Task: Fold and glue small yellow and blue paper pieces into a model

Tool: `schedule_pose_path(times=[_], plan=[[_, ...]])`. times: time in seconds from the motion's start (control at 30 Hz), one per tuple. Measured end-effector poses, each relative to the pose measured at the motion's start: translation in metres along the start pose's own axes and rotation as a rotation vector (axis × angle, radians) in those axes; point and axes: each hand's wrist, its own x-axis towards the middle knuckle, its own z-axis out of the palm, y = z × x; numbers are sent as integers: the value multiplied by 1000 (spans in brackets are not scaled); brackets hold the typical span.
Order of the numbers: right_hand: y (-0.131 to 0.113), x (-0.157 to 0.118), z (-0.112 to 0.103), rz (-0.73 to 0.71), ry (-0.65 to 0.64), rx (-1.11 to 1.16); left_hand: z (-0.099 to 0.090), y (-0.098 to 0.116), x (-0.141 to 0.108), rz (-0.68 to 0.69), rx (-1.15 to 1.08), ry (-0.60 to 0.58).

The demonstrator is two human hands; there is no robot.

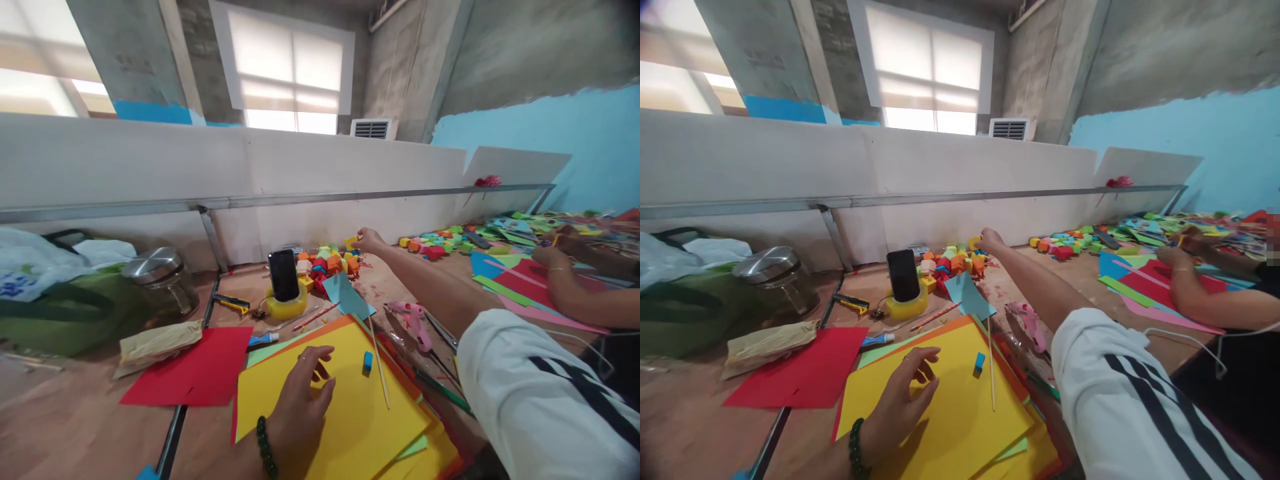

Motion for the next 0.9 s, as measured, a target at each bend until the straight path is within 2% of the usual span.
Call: schedule_pose_path(times=[0.13, 0.27, 0.4, 0.5, 0.6, 0.67, 0.73, 0.77, 0.83, 0.9], plan=[[-2, 21, 20, 10, 16, -82, 1, -1, -1, -58, 7, -8], [-8, 27, 30, -21, 12, -148, 7, -10, -2, -82, 32, -43], [-26, 14, 21, -174, -8, -194, 13, -15, -4, 5, 113, -93], [-50, -11, 12, -350, -50, -192, 9, -4, -5, 106, 185, -146], [-61, -62, 0, -500, -122, -163, 1, 14, -8, 314, 310, -195], [-55, -112, -12, -594, -178, -134, 0, 25, -13, 515, 419, -321], [-40, -170, -24, -826, -212, -54, 3, 34, -19, 698, 474, -431], [-30, -200, -29, -878, -208, -13, 6, 37, -22, 764, 483, -452], [-8, -257, -33, -906, -182, 43, 12, 43, -30, 846, 489, -467], [17, -305, -28, -871, -127, 98, 16, 49, -35, 870, 508, -471]])
